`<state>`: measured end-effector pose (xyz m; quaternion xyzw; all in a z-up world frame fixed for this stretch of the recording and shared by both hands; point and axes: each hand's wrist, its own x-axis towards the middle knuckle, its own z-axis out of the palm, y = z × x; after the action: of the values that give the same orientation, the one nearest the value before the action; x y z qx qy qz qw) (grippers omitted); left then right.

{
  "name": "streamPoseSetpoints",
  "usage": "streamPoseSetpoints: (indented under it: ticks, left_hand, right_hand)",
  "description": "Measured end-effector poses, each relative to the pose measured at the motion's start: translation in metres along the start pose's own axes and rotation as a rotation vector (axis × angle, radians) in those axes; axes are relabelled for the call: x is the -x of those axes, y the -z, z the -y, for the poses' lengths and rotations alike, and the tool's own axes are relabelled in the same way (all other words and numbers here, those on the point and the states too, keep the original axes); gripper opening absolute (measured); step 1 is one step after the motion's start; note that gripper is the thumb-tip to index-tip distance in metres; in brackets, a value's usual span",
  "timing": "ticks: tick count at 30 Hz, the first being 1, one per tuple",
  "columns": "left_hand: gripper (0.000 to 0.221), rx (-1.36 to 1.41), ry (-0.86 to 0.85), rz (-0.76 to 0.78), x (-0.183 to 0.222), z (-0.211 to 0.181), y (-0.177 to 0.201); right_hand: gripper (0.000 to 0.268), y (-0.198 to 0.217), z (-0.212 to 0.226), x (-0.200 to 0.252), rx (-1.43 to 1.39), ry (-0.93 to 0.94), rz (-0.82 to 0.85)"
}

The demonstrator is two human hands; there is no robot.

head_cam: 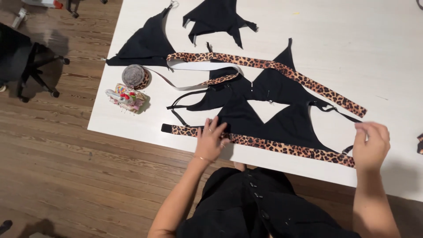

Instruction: Assembling a bikini top by pinning fabric pieces and attaching leopard print straps using scissors and pins.

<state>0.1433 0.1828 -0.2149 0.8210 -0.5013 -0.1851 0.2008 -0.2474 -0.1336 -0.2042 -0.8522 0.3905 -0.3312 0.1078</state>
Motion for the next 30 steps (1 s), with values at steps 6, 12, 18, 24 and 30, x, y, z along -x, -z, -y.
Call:
streamPoseSetpoints:
  ticks: [6,12,18,24,30]
  left_hand:
    - [0.037,0.131,-0.023,-0.226,-0.065,0.025,0.069]
    - [0.029,0.084,-0.016,-0.471,-0.159,0.064,0.045]
    - [0.011,-0.330,0.184,-0.263,-0.192,0.086,0.052]
    - [0.041,0.324,0.087,-0.339,-0.193,0.043,0.103]
    - [0.030,0.029,-0.633,0.132,-0.167,-0.091,0.084]
  right_hand:
    - [0.045,-0.034,0.007,-0.086,0.076,-0.265,0.337]
    - [0.032,-0.067,-0.034,-0.121,0.248,-0.560,0.647]
    - [0.029,-0.024,0.056,-0.158,0.042,-0.590,0.479]
    - [0.029,-0.067,0.140,-0.152,-0.293,-0.071,0.500]
    - [0.007,-0.031,0.236,-0.131,-0.345,0.378,0.250]
